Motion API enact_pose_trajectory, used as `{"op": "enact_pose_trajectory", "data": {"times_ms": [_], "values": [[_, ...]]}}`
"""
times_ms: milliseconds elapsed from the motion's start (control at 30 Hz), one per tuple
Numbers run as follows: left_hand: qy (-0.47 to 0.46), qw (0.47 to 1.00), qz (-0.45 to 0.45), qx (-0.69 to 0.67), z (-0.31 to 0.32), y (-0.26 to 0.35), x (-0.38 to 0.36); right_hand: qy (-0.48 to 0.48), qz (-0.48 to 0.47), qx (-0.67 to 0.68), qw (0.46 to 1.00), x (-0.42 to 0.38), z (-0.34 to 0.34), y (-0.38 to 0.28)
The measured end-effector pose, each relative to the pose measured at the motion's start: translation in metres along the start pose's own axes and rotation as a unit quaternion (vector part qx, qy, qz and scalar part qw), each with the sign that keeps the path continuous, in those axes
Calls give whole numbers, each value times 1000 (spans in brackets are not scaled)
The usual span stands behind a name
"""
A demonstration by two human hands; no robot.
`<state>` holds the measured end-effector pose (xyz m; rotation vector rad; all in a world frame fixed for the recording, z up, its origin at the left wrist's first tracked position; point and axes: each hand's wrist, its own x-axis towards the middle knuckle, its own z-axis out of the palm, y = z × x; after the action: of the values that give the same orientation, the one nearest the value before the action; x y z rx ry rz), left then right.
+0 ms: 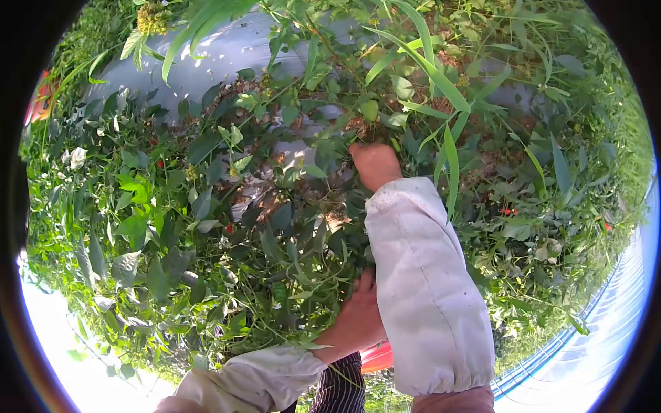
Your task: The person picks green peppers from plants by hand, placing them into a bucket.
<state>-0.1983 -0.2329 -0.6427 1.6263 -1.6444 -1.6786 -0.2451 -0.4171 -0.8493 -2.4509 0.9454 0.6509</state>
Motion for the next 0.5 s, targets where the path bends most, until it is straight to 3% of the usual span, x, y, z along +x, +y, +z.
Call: {"op": "enact_pose_trajectory", "data": {"times_ms": [33, 67, 133, 167, 233, 300, 367, 400, 433, 500], "values": [[-9, 999, 20, 46, 0, 1, 0, 35, -63, 37, 997, -10, -7, -3], [-11, 999, 19, 42, 0, 3, 0, 31, -62, 38, 997, -20, -13, -11], [-22, 996, -9, 83, -3, 7, 1, 115, -133, 134, 975, -44, -28, -31], [-22, 996, -8, 82, -4, 6, 1, 115, -132, 132, 976, -58, -40, -36], [-67, 996, -22, 59, -4, 4, 0, 118, -2, 328, 937, -84, -74, -44], [-64, 997, -36, 35, -7, 6, 0, 114, 169, 603, 771, -112, -103, -27], [-65, 997, -49, 12, -8, 6, -1, 234, 241, 718, 609, -138, -127, 4], [-64, 996, -50, 26, -5, 4, -1, 289, 322, 687, 584, -150, -137, 16], [-62, 996, -49, 41, -3, 4, 0, 318, 339, 700, 542, -167, -124, 48], [-74, 995, -62, 35, -11, 7, 1, 323, 401, 664, 543, -179, -112, 70]]}}
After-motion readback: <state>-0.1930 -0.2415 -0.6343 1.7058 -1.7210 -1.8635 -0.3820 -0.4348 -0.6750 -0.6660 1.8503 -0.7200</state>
